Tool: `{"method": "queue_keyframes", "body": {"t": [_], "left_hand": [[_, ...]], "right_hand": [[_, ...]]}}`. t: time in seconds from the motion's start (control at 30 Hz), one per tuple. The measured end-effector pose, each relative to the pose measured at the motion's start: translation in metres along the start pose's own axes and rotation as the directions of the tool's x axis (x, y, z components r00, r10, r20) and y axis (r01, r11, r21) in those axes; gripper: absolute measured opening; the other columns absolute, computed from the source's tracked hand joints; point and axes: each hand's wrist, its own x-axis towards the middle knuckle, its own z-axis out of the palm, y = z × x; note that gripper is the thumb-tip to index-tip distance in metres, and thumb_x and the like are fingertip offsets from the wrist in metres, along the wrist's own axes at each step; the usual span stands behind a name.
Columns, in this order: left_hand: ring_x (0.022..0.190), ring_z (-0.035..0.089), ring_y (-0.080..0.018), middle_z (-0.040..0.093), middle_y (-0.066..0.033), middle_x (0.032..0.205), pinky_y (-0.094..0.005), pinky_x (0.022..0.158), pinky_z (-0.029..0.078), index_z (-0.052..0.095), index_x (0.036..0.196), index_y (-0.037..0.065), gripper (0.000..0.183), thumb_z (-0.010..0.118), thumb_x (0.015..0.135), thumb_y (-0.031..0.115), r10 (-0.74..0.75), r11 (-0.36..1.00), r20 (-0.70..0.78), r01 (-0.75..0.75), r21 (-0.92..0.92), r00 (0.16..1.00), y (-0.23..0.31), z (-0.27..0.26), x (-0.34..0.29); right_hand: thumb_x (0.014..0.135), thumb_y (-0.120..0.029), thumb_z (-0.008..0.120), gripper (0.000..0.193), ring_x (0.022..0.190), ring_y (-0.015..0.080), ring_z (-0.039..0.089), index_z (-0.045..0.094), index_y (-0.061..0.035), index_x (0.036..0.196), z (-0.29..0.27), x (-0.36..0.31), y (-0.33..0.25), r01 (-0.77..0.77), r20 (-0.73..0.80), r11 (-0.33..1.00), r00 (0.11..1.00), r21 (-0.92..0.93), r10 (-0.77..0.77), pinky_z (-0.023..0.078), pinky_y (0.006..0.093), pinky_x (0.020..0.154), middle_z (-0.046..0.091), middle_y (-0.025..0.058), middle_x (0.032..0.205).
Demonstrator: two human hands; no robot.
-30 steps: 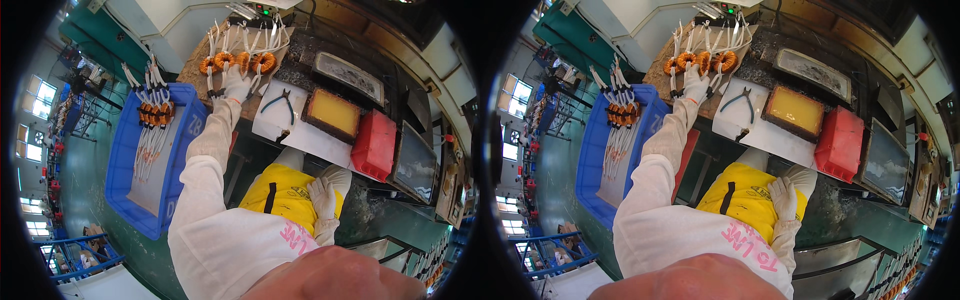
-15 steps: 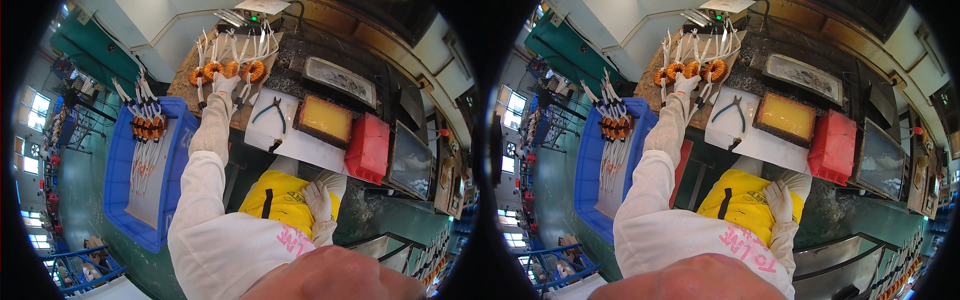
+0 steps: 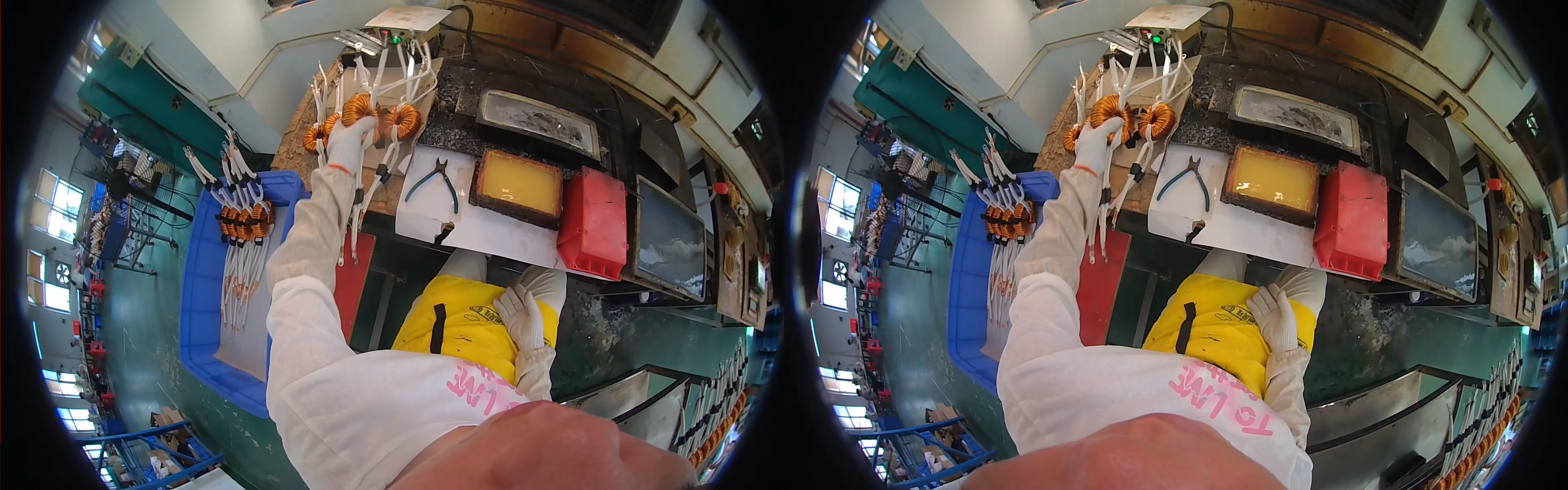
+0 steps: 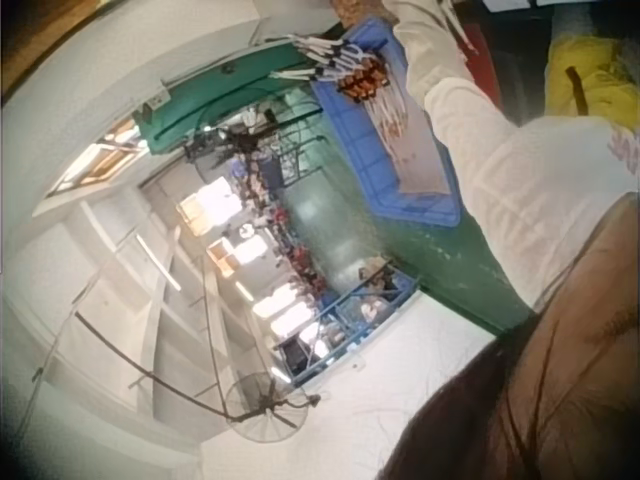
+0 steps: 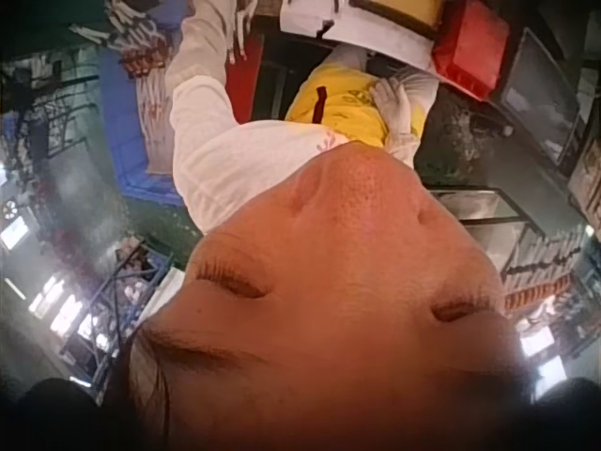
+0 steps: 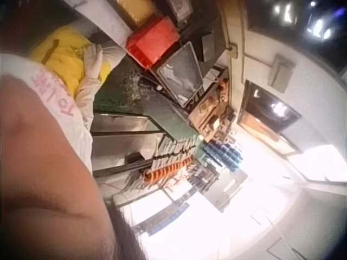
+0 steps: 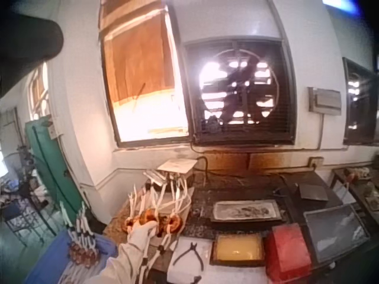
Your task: Dipping the ends of copper-wound coil components into a heated tinning or solder bath.
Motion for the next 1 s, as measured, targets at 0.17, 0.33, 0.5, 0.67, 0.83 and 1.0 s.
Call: {"method": "queue_keyframes", "body": {"t": [0.17, 0.33, 0.5, 0.67, 0.83, 1.0], "left_hand": [[0.085, 0.066, -0.0143, 0.068, -0.0076, 0.100, -0.0255, 0.073, 0.051, 0.062, 0.116, -0.004, 0.036, 0.071, 0.082, 0.004, 0.058, 0.975, 0.335, 0.019, -0.222, 0.940, 0.017, -0.020, -0.083], [0.092, 0.066, -0.0169, 0.067, -0.0116, 0.109, -0.0258, 0.077, 0.052, 0.058, 0.126, -0.005, 0.052, 0.052, 0.074, -0.006, -0.151, 0.877, 0.792, 0.450, -0.169, 0.592, 0.072, -0.002, -0.186], [0.073, 0.060, -0.0124, 0.067, -0.0056, 0.100, -0.0232, 0.065, 0.046, 0.058, 0.126, -0.003, 0.051, 0.059, 0.075, -0.006, -0.248, 0.786, 0.962, 0.604, 0.133, 0.111, 0.012, 0.050, -0.258], [0.080, 0.057, -0.0074, 0.065, -0.0025, 0.100, -0.0222, 0.067, 0.046, 0.058, 0.124, -0.004, 0.046, 0.063, 0.078, -0.003, -0.354, 0.591, 0.891, 0.671, 0.448, -0.283, -0.060, 0.113, -0.318], [0.093, 0.060, -0.0130, 0.069, -0.0053, 0.105, -0.0307, 0.077, 0.050, 0.066, 0.115, -0.001, 0.033, 0.071, 0.085, 0.012, -0.347, 0.863, 0.900, 0.286, 0.417, -0.265, -0.135, 0.142, -0.338], [0.087, 0.064, -0.0127, 0.072, -0.0088, 0.101, -0.0270, 0.077, 0.050, 0.067, 0.118, -0.002, 0.044, 0.077, 0.083, 0.022, -0.594, 0.748, 0.786, 0.245, 0.618, -0.170, -0.122, 0.157, -0.343]], "right_hand": [[0.100, -0.036, 0.059, 0.056, 0.118, 0.0308, 0.057, 0.042, -0.0019, 0.142, 0.002, -0.008, -0.003, 0.010, 0.080, 1.000, 0.997, 0.012, -0.011, 0.044, 0.0484, 0.109, 0.053, 0.0179, 0.136], [0.103, -0.034, 0.054, 0.046, 0.109, 0.0262, 0.063, 0.050, -0.0026, 0.137, 0.034, -0.047, -0.024, 0.075, 0.290, 0.997, 0.954, 0.011, -0.075, 0.050, 0.0452, 0.101, 0.061, 0.0147, 0.129], [0.096, -0.033, 0.065, 0.062, 0.105, 0.0228, 0.063, 0.040, -0.0138, 0.149, 0.075, -0.094, -0.043, 0.314, 0.434, 0.947, 0.863, -0.061, -0.259, 0.054, 0.0401, 0.090, 0.052, 0.0123, 0.143], [0.099, -0.026, 0.062, 0.050, 0.089, 0.0222, 0.067, 0.048, -0.0128, 0.145, 0.025, -0.131, -0.049, 0.526, 0.464, 0.847, 0.769, -0.070, -0.439, 0.057, 0.0361, 0.073, 0.055, 0.0140, 0.140], [0.101, -0.024, 0.061, 0.035, 0.086, 0.0158, 0.060, 0.055, -0.0075, 0.131, -0.013, -0.153, -0.033, 0.488, 0.025, 0.845, 0.869, -0.219, -0.495, 0.052, 0.0319, 0.076, 0.061, 0.0084, 0.115], [0.103, -0.021, 0.058, 0.025, 0.082, 0.0120, 0.053, 0.057, -0.0064, 0.123, -0.008, -0.131, -0.022, 0.556, -0.195, 0.828, 0.821, 0.063, -0.537, 0.047, 0.0265, 0.079, 0.059, 0.0034, 0.101]]}}
